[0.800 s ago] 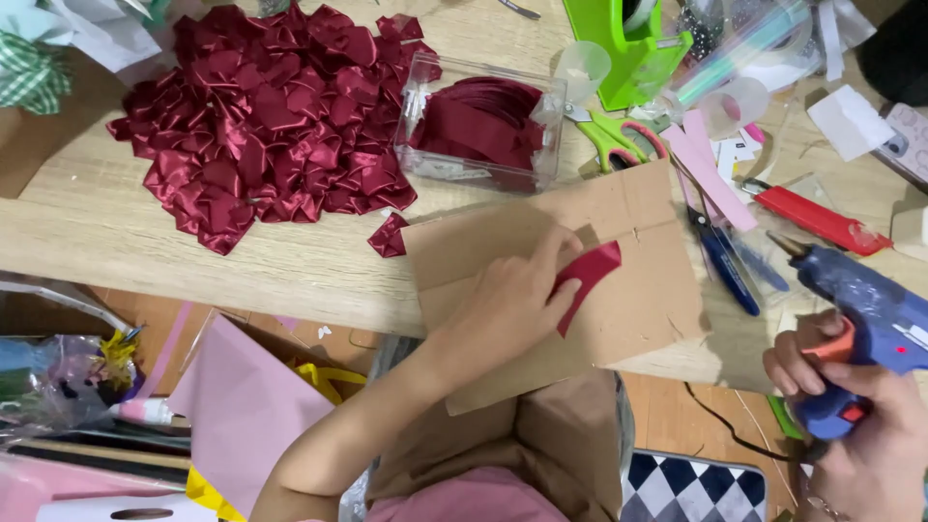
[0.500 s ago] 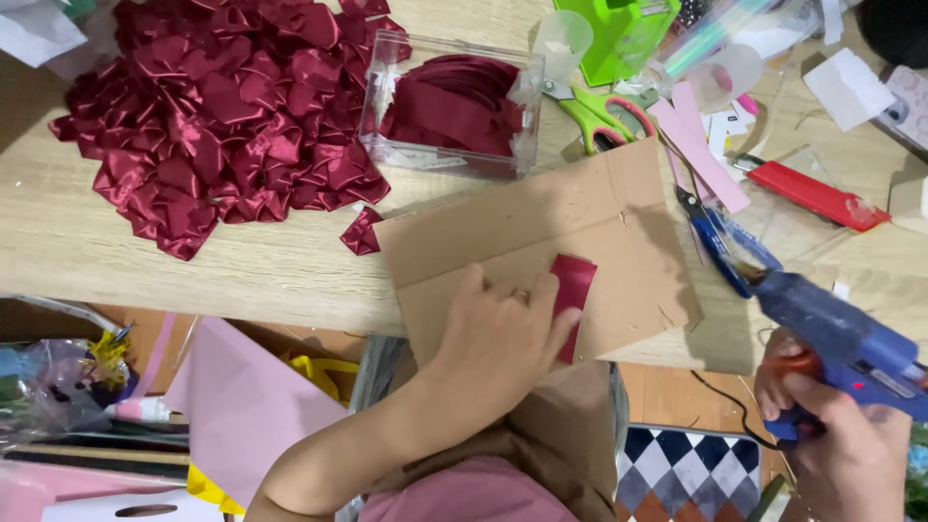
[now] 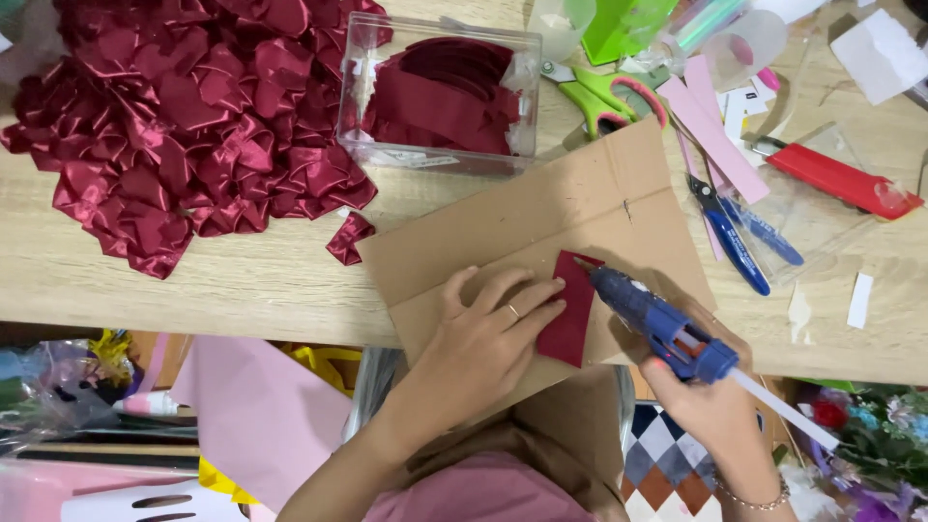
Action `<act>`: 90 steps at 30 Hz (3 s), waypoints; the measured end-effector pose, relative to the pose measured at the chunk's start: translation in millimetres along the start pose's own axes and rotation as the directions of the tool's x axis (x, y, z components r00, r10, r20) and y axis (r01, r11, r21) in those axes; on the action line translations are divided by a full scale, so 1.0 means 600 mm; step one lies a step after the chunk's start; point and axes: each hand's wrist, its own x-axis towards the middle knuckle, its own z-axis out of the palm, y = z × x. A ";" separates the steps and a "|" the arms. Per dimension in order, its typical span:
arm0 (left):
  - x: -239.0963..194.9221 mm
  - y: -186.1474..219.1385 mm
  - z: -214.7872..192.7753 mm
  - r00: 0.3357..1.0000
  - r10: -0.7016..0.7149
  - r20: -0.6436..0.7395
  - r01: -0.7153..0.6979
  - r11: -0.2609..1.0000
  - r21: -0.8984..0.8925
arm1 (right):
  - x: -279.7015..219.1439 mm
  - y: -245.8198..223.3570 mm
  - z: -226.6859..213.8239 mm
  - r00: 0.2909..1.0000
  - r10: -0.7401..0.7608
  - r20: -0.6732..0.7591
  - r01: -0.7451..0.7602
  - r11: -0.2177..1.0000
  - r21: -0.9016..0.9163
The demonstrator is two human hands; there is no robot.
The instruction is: The person applies hot glue to small red fabric pieces on a cardboard base, then uses a red utility knife to trim the edges. The person repeats this process multiple times, handling fabric pieces one at a time and placing trimmed pieces aside.
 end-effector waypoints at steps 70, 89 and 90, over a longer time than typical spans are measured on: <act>-0.002 0.001 0.016 1.000 -0.025 0.000 0.024 0.992 0.126 | -0.065 -0.042 -0.025 0.986 -0.029 0.164 0.087 0.928 -0.362; -0.002 0.003 0.025 0.999 -0.027 -0.042 0.030 0.997 0.070 | -0.075 -0.065 -0.078 0.994 0.045 0.099 0.009 0.874 -0.485; -0.001 0.004 0.023 0.999 -0.032 -0.040 0.036 0.995 0.098 | -0.074 -0.057 -0.075 0.986 -0.003 0.168 0.067 0.925 -0.375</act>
